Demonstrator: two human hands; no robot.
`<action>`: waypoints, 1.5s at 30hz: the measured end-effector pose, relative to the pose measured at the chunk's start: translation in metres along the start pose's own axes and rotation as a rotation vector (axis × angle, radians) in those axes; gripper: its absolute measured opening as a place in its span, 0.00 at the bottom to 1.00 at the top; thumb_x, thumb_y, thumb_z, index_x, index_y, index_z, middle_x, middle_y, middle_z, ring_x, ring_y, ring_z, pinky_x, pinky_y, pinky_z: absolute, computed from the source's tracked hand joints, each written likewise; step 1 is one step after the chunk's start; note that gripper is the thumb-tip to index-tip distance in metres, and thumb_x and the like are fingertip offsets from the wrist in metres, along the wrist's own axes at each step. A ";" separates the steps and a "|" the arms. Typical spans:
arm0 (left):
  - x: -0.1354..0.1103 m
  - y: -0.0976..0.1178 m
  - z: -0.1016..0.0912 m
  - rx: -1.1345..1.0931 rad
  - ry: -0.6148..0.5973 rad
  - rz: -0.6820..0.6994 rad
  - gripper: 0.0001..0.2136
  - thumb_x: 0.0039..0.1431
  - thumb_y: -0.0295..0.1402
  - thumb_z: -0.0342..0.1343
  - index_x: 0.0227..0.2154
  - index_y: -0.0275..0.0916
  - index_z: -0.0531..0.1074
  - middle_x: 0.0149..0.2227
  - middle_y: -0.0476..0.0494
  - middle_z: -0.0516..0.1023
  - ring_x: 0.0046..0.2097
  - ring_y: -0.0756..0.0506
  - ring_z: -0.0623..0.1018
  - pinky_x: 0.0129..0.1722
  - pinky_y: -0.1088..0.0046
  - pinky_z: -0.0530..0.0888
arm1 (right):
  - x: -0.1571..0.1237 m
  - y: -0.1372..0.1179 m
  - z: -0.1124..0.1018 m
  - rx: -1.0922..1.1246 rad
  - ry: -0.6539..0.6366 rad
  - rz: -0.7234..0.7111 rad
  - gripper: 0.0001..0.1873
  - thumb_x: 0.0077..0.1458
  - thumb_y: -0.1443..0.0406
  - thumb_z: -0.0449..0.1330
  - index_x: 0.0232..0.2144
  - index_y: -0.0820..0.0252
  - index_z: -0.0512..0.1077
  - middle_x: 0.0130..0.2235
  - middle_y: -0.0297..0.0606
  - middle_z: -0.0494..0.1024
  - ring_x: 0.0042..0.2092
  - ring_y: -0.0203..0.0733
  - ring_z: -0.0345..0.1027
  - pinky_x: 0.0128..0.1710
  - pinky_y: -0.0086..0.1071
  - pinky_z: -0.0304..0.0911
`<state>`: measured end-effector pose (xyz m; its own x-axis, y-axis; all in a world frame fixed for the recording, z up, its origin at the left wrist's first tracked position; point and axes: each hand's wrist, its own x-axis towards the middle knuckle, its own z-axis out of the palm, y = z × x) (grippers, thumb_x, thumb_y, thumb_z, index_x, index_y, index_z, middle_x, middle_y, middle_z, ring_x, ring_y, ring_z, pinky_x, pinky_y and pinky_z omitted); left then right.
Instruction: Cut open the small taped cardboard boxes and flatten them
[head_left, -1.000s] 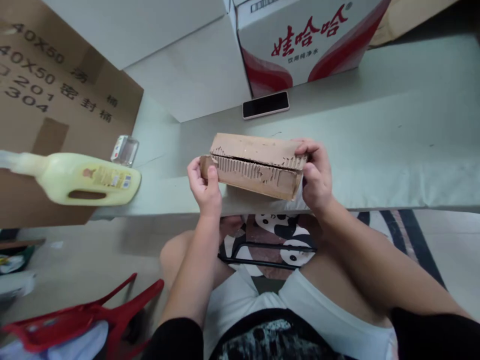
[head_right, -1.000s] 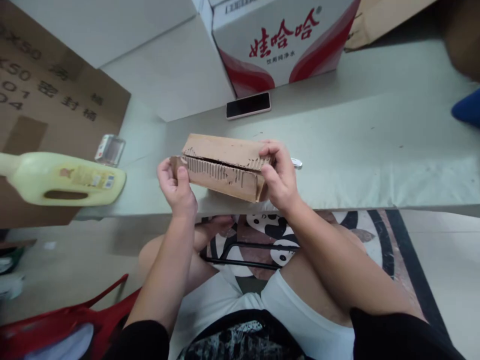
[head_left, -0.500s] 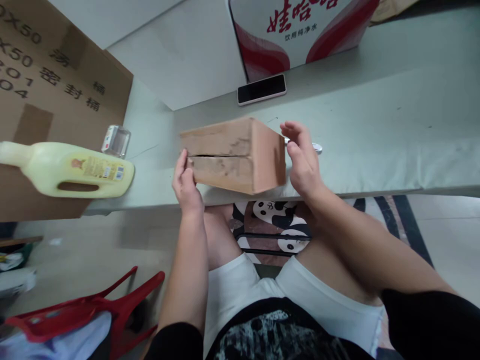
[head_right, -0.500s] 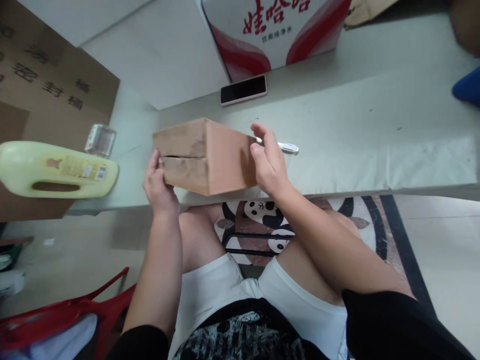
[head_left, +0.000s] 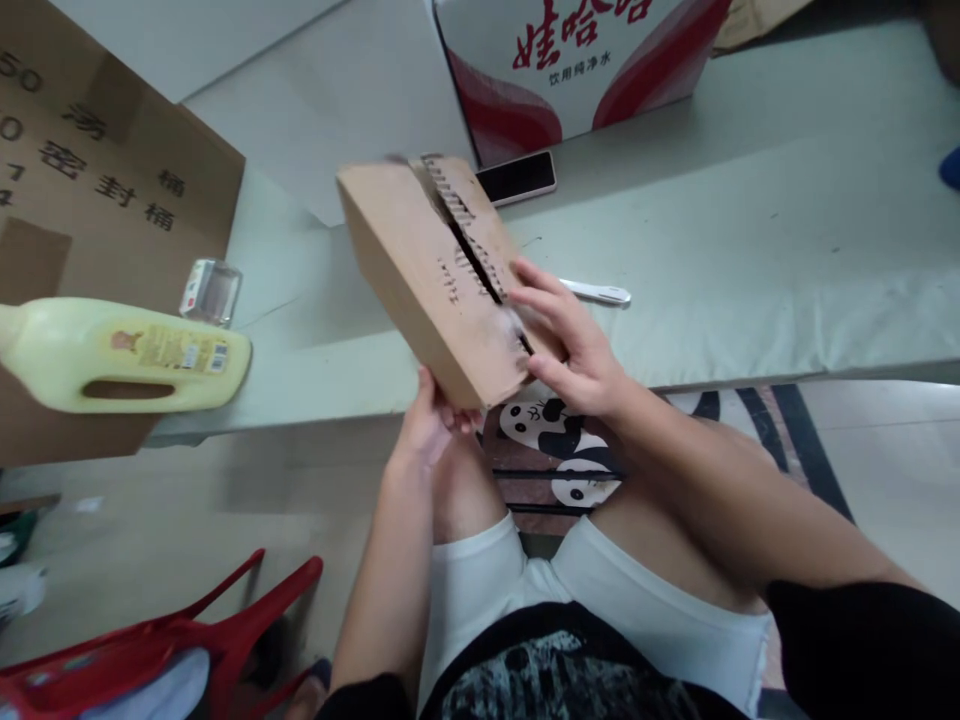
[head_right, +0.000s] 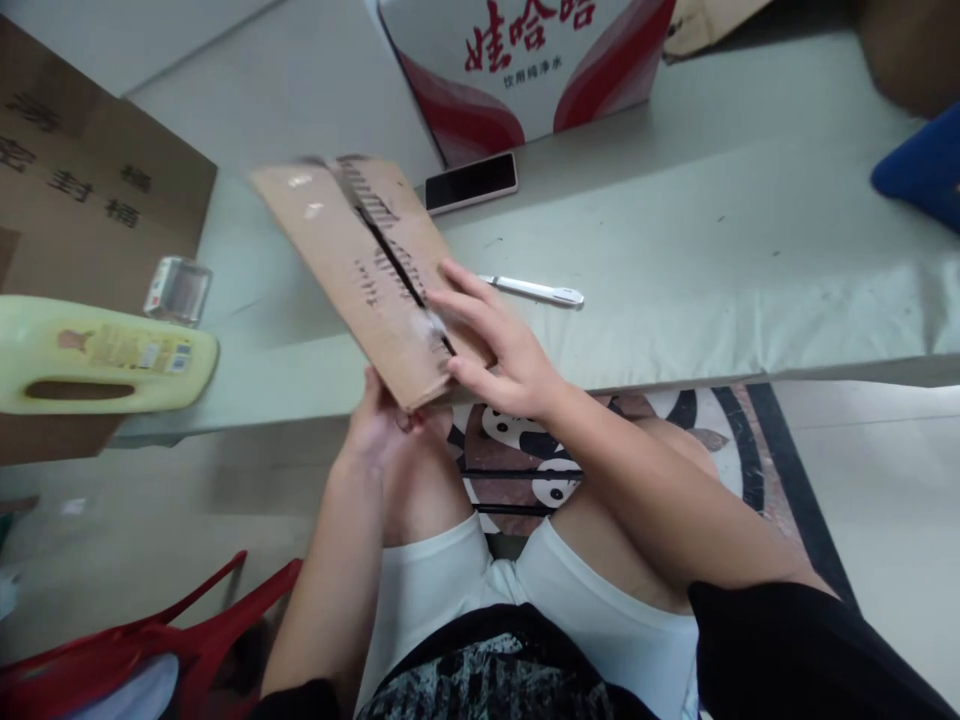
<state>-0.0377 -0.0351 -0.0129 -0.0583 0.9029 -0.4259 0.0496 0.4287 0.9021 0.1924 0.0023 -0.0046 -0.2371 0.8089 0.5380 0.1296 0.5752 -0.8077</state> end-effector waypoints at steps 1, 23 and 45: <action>-0.002 -0.004 0.003 0.053 -0.039 -0.080 0.32 0.55 0.66 0.48 0.34 0.37 0.75 0.20 0.42 0.75 0.18 0.47 0.73 0.15 0.75 0.62 | -0.001 0.000 -0.002 -0.019 0.031 0.011 0.30 0.62 0.42 0.53 0.58 0.48 0.69 0.70 0.43 0.62 0.72 0.56 0.53 0.70 0.58 0.52; 0.009 0.009 0.012 0.571 0.411 1.257 0.26 0.66 0.46 0.36 0.40 0.44 0.81 0.41 0.42 0.82 0.50 0.39 0.78 0.65 0.50 0.64 | 0.001 0.005 0.004 -0.094 0.102 0.008 0.17 0.65 0.53 0.51 0.46 0.51 0.74 0.54 0.43 0.78 0.56 0.51 0.71 0.57 0.50 0.67; 0.019 0.011 0.071 0.486 0.625 1.371 0.20 0.66 0.39 0.36 0.37 0.43 0.75 0.38 0.44 0.79 0.46 0.41 0.76 0.60 0.55 0.65 | 0.032 -0.024 -0.043 0.344 0.431 0.150 0.12 0.57 0.65 0.56 0.41 0.52 0.78 0.28 0.32 0.76 0.23 0.35 0.64 0.21 0.31 0.61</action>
<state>0.0323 -0.0110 -0.0156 -0.0811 0.4947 0.8653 0.7014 -0.5885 0.4021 0.2227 0.0199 0.0427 0.1835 0.8968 0.4026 -0.2064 0.4356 -0.8762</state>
